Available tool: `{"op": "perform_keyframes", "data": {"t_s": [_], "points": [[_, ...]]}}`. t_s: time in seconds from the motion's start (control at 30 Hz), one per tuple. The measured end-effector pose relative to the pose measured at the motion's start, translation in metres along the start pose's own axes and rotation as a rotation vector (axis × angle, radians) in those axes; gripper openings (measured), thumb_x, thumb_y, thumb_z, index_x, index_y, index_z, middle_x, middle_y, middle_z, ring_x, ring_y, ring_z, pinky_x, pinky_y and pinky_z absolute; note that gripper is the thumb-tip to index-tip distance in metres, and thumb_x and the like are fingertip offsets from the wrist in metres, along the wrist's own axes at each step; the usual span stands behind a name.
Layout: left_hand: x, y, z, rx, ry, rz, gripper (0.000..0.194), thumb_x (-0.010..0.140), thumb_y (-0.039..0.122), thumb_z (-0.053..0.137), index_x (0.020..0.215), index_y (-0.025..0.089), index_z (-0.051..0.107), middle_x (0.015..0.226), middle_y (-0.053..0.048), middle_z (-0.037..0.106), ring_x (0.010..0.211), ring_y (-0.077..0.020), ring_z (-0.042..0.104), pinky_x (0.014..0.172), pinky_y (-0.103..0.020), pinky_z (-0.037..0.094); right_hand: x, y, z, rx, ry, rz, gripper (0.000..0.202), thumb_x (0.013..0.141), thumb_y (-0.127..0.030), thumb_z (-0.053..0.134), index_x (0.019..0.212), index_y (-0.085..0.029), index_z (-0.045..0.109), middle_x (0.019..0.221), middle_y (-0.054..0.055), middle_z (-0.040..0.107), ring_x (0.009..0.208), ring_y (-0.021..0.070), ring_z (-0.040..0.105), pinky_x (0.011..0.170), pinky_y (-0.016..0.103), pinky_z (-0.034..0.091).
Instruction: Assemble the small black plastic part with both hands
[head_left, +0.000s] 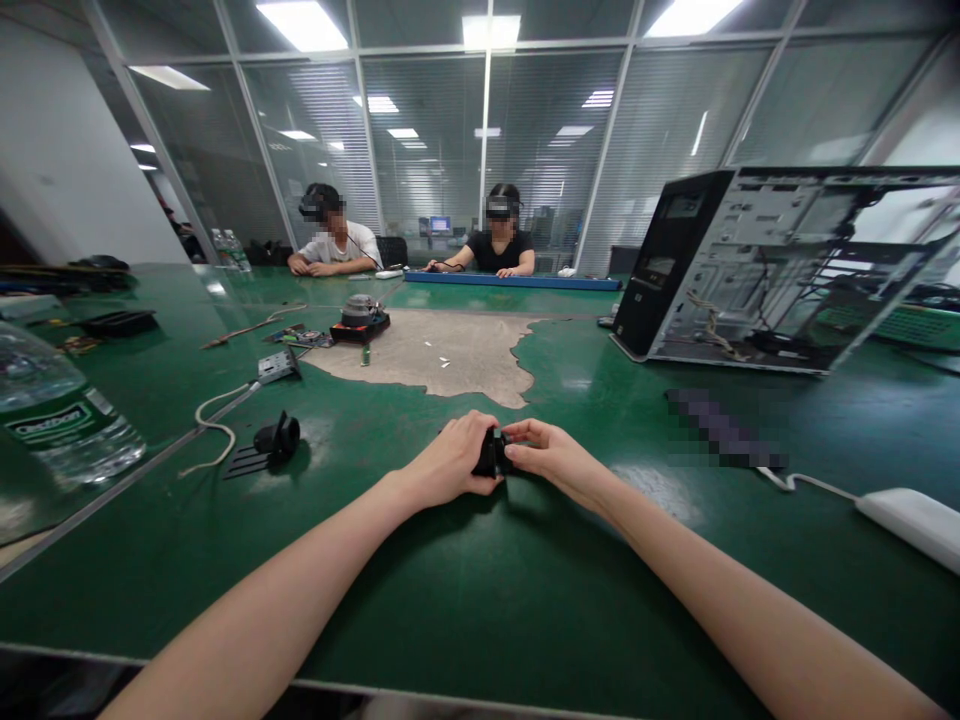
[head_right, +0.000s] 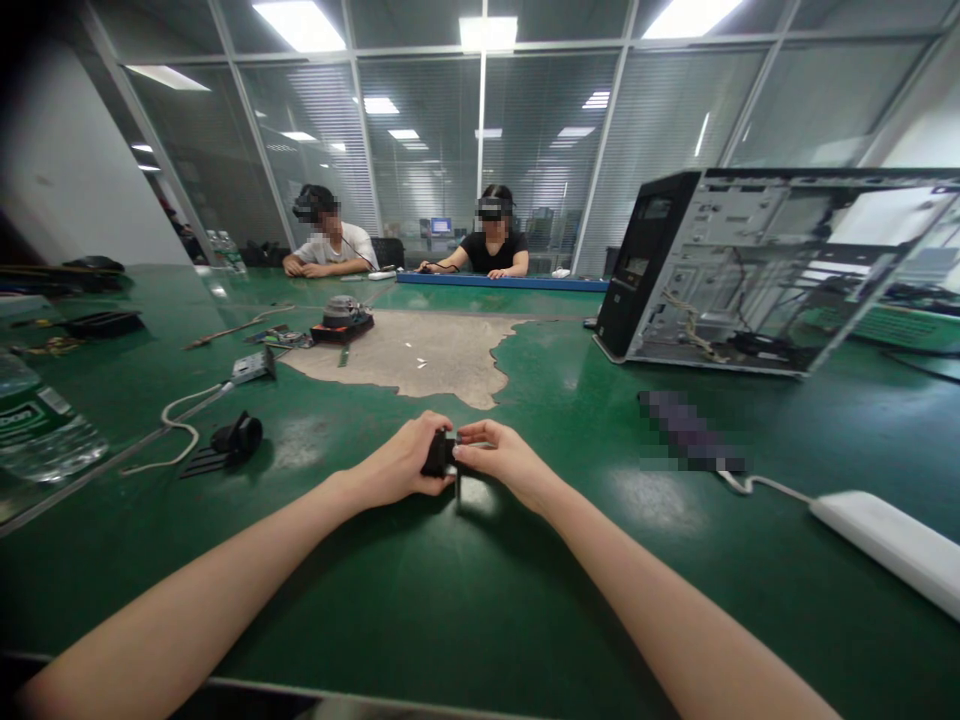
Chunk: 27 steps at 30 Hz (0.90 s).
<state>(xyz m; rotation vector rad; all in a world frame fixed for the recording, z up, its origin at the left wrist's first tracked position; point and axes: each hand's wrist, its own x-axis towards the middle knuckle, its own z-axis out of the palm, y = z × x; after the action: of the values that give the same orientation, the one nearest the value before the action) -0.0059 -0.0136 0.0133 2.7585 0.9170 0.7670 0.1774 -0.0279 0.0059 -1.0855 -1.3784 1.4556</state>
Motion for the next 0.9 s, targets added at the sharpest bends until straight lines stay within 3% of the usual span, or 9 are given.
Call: {"op": "perform_keyframes", "data": {"t_s": [0.27,0.53,0.9], "points": [[0.000,0.001,-0.001,-0.024,0.007,0.024,0.048,0.066,0.027,0.061,0.104,0.018,0.035,0.098,-0.007,0.046,0.090,-0.0221,0.047,0.078,-0.037,0.040,0.007,0.002,0.009,-0.080,-0.027,-0.070,0.030,0.062,-0.030,0.067,0.086,-0.016,0.055,0.084,0.003,0.058,0.071,0.0131,0.056,0.067,0.030,0.046],[0.000,0.000,0.002,-0.047,0.024,0.010,0.049,0.065,0.028,0.062,0.104,0.018,0.035,0.098,-0.007,0.045,0.089,-0.0213,0.047,0.079,-0.037,0.040,0.003,0.003,0.012,-0.154,-0.039,-0.260,0.028,0.061,-0.024,0.068,0.081,-0.018,0.051,0.087,0.000,0.056,0.082,0.0148,0.056,0.077,0.031,0.043],[0.000,0.000,0.004,-0.061,0.031,0.031,0.051,0.065,0.026,0.062,0.106,0.018,0.033,0.099,-0.007,0.043,0.091,-0.0213,0.046,0.080,-0.037,0.040,0.004,0.003,0.013,-0.077,-0.035,-0.191,0.030,0.058,-0.025,0.070,0.080,-0.018,0.051,0.085,0.001,0.058,0.078,0.0139,0.058,0.072,0.030,0.046]]}}
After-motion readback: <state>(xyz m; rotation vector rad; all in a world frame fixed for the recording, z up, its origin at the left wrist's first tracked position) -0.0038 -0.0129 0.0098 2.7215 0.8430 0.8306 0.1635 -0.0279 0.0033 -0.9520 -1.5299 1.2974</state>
